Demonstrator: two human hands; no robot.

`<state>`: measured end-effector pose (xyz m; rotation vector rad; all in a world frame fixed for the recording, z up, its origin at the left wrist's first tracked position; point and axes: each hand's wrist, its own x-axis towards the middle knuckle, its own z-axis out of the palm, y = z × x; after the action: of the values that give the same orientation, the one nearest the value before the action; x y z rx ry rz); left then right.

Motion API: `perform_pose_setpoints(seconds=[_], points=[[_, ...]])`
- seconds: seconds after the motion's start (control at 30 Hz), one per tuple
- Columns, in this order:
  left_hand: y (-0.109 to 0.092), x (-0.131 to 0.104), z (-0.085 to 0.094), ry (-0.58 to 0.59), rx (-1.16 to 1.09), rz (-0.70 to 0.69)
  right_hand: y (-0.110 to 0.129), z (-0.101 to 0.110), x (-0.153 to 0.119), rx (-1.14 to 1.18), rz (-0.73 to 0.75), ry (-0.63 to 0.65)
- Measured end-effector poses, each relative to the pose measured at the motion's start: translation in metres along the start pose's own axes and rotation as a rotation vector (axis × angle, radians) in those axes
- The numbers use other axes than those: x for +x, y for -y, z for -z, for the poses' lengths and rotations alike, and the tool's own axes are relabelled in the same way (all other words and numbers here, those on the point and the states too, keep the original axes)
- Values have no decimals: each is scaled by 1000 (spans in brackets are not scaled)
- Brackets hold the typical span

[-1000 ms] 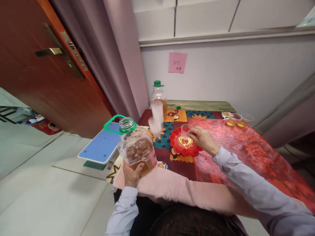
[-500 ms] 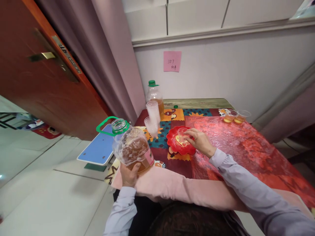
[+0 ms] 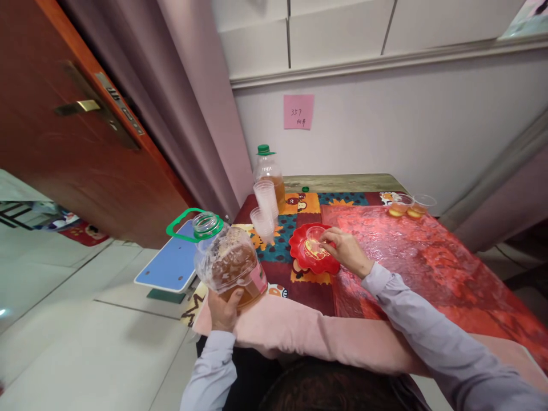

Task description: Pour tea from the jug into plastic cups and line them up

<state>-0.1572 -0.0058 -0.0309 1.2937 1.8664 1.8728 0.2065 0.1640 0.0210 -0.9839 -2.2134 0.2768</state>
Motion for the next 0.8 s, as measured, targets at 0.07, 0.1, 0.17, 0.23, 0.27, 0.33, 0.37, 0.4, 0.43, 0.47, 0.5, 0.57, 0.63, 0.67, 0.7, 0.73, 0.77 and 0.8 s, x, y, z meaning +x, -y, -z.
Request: perform_pose_setpoints(seconds=[0.07,0.1,0.17,0.23,0.27,0.33,0.37,0.4,0.43,0.47,0.5,0.57,0.63,0.67,0.7,0.73,0.77,0.8], points=[[0,0,0,7,-2,10,2,5,-1,-8,-5,-43],[0,0,-1,10,-3,15,5,9,-3,-19,-13,-72],[3,-1,-1,13,-8,21,10,16,-10,-46,-46,-138],[6,-1,0,12,-8,17,16,20,-20,-68,-79,-192],[8,-1,0,11,-7,15,18,20,-26,-73,-83,-199],[11,0,2,12,0,11,23,15,-38,-81,-45,-156],[13,0,2,12,5,7,25,11,-44,-93,-12,-118],[15,1,3,13,10,1,27,7,-49,-115,23,-77],[16,1,3,12,15,-5,28,2,-52,-146,55,-42],[17,1,4,11,20,-11,29,-2,-55,-180,79,-16],[18,1,4,11,23,-15,29,-5,-57,-211,99,3],[17,1,4,8,26,-15,29,-9,-58,-253,137,32],[15,0,3,8,31,-7,29,-10,-58,-271,173,41],[13,0,2,8,31,0,28,-10,-58,-278,190,40],[10,0,2,8,32,6,28,-11,-58,-284,204,37],[7,0,1,6,32,12,28,-11,-59,-289,213,32],[5,0,1,7,32,16,27,-12,-60,-292,219,27],[2,1,0,5,32,18,26,-13,-61,-293,224,25]])
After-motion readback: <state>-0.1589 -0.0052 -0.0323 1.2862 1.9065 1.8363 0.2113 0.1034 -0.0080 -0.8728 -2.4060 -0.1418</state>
